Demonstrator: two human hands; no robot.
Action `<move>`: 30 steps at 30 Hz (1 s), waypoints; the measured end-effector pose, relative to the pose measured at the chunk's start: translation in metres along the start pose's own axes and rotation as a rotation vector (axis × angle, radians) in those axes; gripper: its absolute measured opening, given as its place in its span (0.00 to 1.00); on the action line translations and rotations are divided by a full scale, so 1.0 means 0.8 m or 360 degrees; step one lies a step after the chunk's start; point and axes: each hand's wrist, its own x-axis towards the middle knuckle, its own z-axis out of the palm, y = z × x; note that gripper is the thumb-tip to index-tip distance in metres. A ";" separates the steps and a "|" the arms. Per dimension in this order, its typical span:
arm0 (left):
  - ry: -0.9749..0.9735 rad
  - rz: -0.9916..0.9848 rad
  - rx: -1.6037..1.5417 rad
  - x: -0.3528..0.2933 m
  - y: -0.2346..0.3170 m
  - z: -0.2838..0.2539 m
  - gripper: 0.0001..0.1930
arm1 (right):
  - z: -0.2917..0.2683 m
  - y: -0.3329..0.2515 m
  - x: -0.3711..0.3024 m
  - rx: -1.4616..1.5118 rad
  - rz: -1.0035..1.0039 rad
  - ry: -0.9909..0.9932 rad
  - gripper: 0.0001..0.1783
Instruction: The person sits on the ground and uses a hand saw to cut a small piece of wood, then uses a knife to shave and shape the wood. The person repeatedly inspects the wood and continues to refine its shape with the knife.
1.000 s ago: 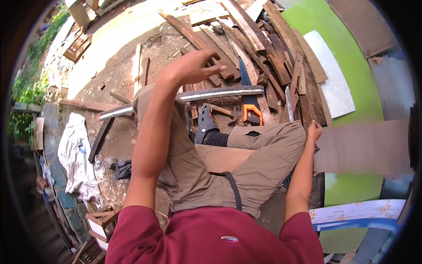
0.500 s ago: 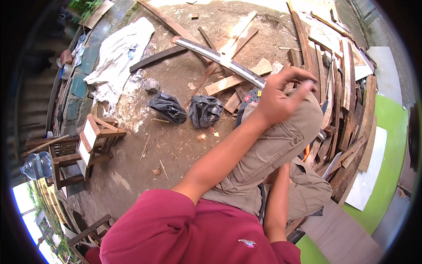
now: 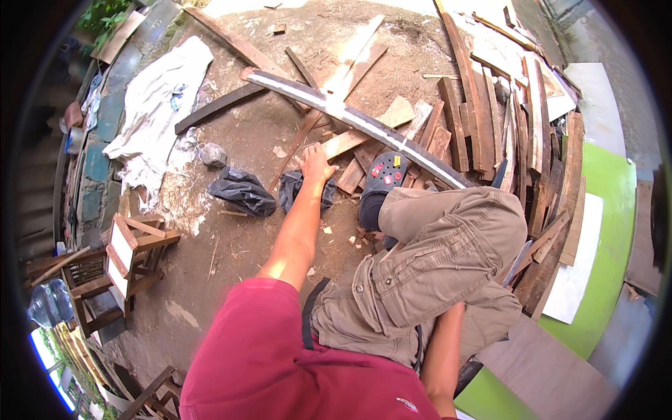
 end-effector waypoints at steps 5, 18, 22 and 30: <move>-0.0121 0.0182 0.0208 0.028 -0.004 -0.018 0.36 | 0.007 -0.012 0.009 -0.0012 0.0015 0.0014 0.22; -0.0392 0.0575 0.0076 -0.013 -0.007 -0.173 0.36 | -0.008 0.024 -0.004 0.0246 0.0131 0.0100 0.23; -0.0766 0.0526 0.0131 -0.039 0.012 -0.224 0.30 | -0.016 0.030 0.004 0.0404 0.0159 0.0164 0.23; -0.1023 0.0171 0.0344 -0.088 0.008 -0.389 0.30 | -0.011 0.087 0.028 0.1091 0.0289 0.0264 0.24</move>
